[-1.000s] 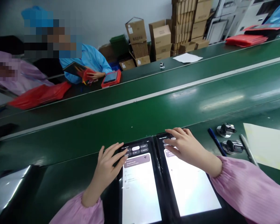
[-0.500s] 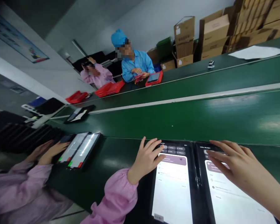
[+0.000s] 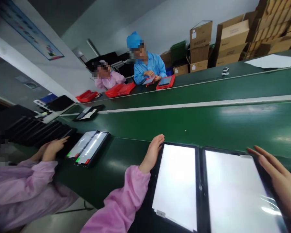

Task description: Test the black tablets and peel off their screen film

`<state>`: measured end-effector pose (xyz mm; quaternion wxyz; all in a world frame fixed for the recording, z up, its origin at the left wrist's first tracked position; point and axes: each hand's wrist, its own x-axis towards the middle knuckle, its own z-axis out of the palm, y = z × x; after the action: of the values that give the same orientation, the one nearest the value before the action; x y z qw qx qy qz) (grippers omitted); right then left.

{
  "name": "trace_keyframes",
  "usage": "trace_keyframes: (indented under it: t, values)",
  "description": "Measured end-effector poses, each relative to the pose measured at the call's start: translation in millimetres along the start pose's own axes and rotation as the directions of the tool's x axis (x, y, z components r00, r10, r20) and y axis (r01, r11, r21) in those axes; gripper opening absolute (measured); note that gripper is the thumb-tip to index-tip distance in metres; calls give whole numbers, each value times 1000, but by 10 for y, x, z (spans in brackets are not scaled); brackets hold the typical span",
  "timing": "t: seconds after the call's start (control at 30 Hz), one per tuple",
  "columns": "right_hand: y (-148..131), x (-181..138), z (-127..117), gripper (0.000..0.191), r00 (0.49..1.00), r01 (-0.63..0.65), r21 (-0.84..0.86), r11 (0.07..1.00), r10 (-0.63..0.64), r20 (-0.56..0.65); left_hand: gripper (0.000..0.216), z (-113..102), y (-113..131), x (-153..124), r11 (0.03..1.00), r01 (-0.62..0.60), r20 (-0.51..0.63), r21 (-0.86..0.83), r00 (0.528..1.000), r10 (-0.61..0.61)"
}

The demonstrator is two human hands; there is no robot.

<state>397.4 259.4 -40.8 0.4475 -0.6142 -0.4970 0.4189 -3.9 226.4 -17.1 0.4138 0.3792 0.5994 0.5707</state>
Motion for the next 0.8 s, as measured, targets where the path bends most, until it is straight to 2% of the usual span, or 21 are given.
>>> trace_keyframes:
  t: [0.07, 0.17, 0.3, 0.43, 0.6, 0.8]
  values:
    - [-238, -80, 106, 42, 995, -95, 113, 989, 96, -5, 62, 100, -47, 76, 998, 18, 13, -55, 1000, -17]
    - [-384, -135, 148, 50, 994, -108, 193, 975, 99, 52, 63, 148, -135, 35, 994, 23, 45, -108, 999, -18]
    - [-319, -125, 92, 48, 994, -96, 210, 973, 82, 76, 64, 34, -204, 19, 991, 20, 101, -135, 995, -6]
    - [-300, -145, 66, 47, 991, -65, 245, 967, 34, 129, 68, -42, -174, 29, 995, 36, 168, -95, 986, -19]
    - [-324, -158, 50, 55, 979, -57, 285, 957, -2, 203, 65, -41, -157, 39, 1000, 4, 175, -17, 985, -1]
    - [-298, -156, 24, 62, 974, -40, 262, 964, -21, 226, 64, 0, -133, 33, 998, -64, 183, 13, 981, 60]
